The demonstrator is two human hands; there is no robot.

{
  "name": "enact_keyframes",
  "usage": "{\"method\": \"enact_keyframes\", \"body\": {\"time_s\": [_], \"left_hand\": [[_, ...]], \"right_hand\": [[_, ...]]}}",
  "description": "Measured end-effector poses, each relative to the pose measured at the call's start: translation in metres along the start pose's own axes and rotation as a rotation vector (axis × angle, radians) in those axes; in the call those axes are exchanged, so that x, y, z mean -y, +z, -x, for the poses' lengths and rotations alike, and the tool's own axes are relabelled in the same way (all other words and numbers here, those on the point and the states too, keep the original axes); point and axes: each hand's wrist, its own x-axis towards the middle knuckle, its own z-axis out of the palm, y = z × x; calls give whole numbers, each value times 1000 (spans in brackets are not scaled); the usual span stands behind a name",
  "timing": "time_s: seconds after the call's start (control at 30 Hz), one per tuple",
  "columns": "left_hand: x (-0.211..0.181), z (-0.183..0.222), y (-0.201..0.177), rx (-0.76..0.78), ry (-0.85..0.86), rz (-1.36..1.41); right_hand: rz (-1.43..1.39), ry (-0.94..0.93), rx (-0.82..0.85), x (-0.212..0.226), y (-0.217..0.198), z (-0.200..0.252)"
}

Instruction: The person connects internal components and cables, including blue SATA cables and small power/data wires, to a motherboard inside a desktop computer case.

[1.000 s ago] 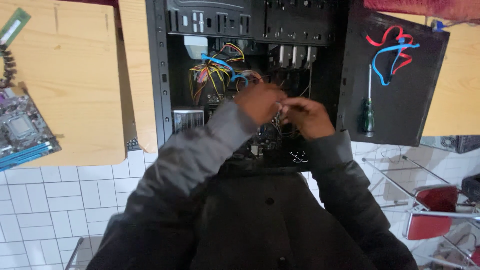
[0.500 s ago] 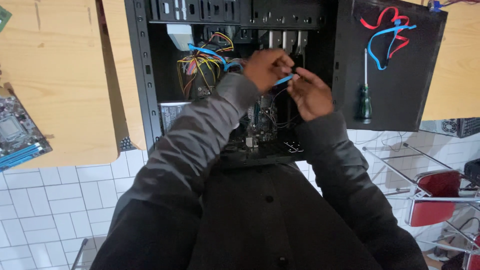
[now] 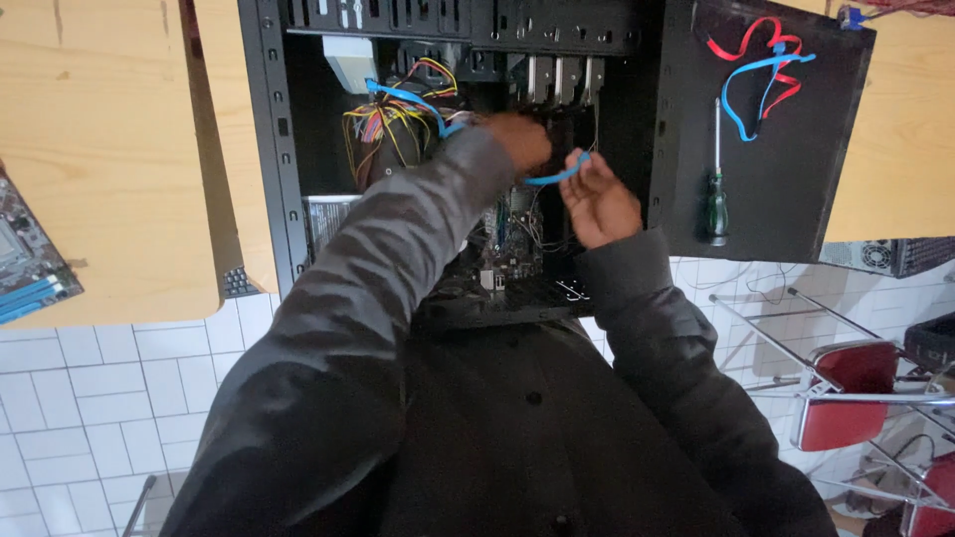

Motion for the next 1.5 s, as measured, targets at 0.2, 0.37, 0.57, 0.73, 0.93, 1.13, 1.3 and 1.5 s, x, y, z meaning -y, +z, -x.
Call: {"method": "enact_keyframes", "body": {"time_s": [0.2,0.37,0.57,0.73,0.93,1.13,1.3,1.5], "left_hand": [[-17,54,-42,-40,-196,338],[-14,49,-40,-256,-320,188],[-3,57,-53,-196,-151,543],[-3,57,-66,-188,-174,678],[9,60,-103,9,-76,604],[7,70,-127,133,-148,686],[15,49,-89,3,-97,676],[11,54,-97,73,-100,658]], "right_hand": [[53,-19,-48,-1,-18,9],[28,-27,1,4,4,31],[-90,41,23,-2,-14,6],[-51,120,49,-11,5,16],[-128,75,24,-25,8,10],[174,120,-114,-22,42,45],[413,62,-102,-12,84,55],[1601,-394,-105,1,55,25]]}}
